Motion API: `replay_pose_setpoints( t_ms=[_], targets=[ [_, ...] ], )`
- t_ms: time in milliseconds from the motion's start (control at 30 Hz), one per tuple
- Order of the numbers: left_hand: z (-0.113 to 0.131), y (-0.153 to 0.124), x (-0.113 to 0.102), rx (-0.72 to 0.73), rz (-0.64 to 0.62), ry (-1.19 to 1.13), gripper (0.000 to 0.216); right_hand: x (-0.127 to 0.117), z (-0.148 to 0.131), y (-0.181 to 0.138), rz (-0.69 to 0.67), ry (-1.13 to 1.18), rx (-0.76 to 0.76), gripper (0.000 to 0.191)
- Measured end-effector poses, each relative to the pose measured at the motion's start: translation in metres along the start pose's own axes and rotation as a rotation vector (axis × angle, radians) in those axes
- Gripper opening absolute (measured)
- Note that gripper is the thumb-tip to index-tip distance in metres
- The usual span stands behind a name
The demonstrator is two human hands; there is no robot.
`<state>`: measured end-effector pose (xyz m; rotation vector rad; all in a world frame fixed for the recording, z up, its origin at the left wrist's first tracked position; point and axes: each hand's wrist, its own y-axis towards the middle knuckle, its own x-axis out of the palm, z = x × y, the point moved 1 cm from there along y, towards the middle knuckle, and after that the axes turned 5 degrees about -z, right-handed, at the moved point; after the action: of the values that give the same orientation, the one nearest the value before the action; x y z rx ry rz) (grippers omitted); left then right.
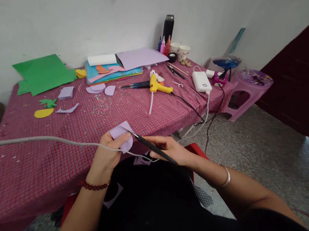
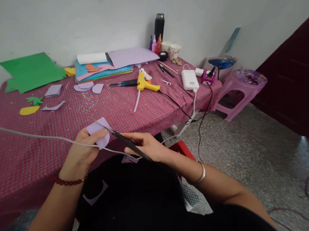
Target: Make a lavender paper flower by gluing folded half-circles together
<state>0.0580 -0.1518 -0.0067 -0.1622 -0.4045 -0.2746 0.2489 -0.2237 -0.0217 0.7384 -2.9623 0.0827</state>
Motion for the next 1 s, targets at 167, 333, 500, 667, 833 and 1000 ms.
replay_pose_setpoints(
  t_ms=[167, 333, 500, 667, 833, 1000],
  targets=[
    [-0.0006, 0.0010, 0.0007, -0.006, -0.028, 0.011, 0.028, -0.0001, 0.0026, 0.0014, -0.009, -0.002, -0.012, 0.067],
    [-0.0068, -0.0006, 0.0053, -0.007, -0.044, 0.003, 0.029, 0.0005, 0.0078, 0.0025, 0.025, 0.013, -0.009, 0.068],
    [-0.0060, -0.0011, 0.0043, -0.008, -0.066, 0.006, 0.031, 0.0014, 0.0028, -0.0002, 0.035, -0.011, 0.021, 0.067],
    [-0.0026, -0.0007, 0.0023, -0.022, -0.084, 0.018, 0.030, -0.0002, 0.0009, 0.0000, 0.023, -0.026, 0.011, 0.066],
    [-0.0016, 0.0003, 0.0006, -0.040, -0.076, 0.034, 0.029, -0.0022, 0.0023, 0.0019, 0.010, -0.028, 0.006, 0.067],
    [0.0003, 0.0011, -0.0031, 0.006, 0.008, 0.022, 0.032, -0.0033, 0.0034, 0.0035, 0.032, -0.021, 0.005, 0.067]
  ],
)
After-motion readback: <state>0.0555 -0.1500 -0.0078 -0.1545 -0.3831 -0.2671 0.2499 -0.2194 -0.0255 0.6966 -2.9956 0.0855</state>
